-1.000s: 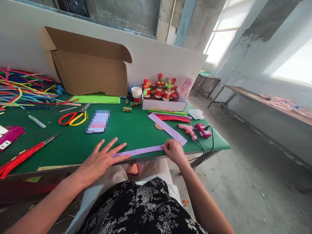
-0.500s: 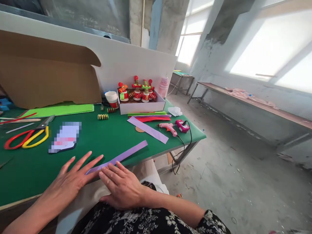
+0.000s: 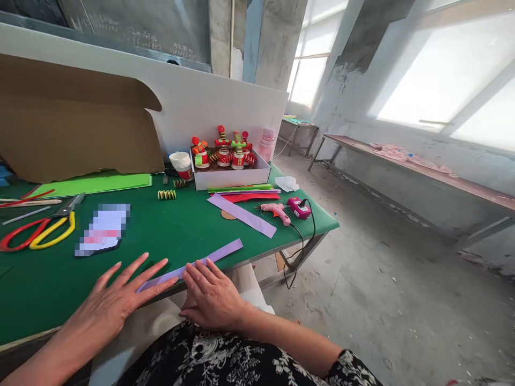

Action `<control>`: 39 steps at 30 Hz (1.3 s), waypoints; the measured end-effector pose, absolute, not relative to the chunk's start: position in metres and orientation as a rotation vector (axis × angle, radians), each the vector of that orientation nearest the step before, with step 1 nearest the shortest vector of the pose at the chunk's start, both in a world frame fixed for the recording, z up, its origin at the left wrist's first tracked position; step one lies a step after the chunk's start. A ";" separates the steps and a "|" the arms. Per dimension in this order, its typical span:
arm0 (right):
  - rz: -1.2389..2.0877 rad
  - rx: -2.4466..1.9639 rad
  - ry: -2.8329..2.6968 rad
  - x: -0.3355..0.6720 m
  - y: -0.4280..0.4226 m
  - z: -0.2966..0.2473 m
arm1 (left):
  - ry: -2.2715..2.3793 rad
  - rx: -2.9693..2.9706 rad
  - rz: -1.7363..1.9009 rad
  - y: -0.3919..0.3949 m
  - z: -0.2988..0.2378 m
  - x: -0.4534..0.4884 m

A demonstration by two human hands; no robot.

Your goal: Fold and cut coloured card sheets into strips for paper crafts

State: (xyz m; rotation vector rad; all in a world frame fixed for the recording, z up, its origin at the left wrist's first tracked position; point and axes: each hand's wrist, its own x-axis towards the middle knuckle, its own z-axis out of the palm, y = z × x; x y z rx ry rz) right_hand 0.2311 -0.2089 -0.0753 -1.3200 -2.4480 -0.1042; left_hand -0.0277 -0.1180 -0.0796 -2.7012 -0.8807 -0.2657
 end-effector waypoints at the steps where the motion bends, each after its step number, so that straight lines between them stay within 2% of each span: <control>1: -0.086 -1.326 -2.440 0.235 -0.208 -0.076 | -0.897 -2.712 -0.233 -0.118 -0.080 -0.028; 8: -0.062 -1.397 -2.402 0.281 -0.202 -0.084 | -0.923 -2.777 -0.173 -0.123 -0.066 -0.024; 19: -0.167 -1.633 -2.326 0.350 -0.202 -0.066 | -0.952 -2.780 -0.189 -0.130 -0.057 -0.020; 23: -0.236 -1.659 -2.246 0.331 -0.204 -0.053 | -0.937 -2.827 -0.230 -0.125 -0.062 -0.021; 29: -0.041 -1.254 -2.504 0.257 -0.207 -0.055 | -1.010 -2.759 -0.284 -0.130 -0.060 -0.015; 34: 0.044 -1.302 -2.443 0.239 -0.205 -0.071 | -1.160 -2.675 -0.377 -0.160 -0.055 0.021; 39: -0.034 -1.390 -2.331 0.234 -0.205 -0.081 | -1.286 -2.535 -0.466 -0.189 -0.064 0.070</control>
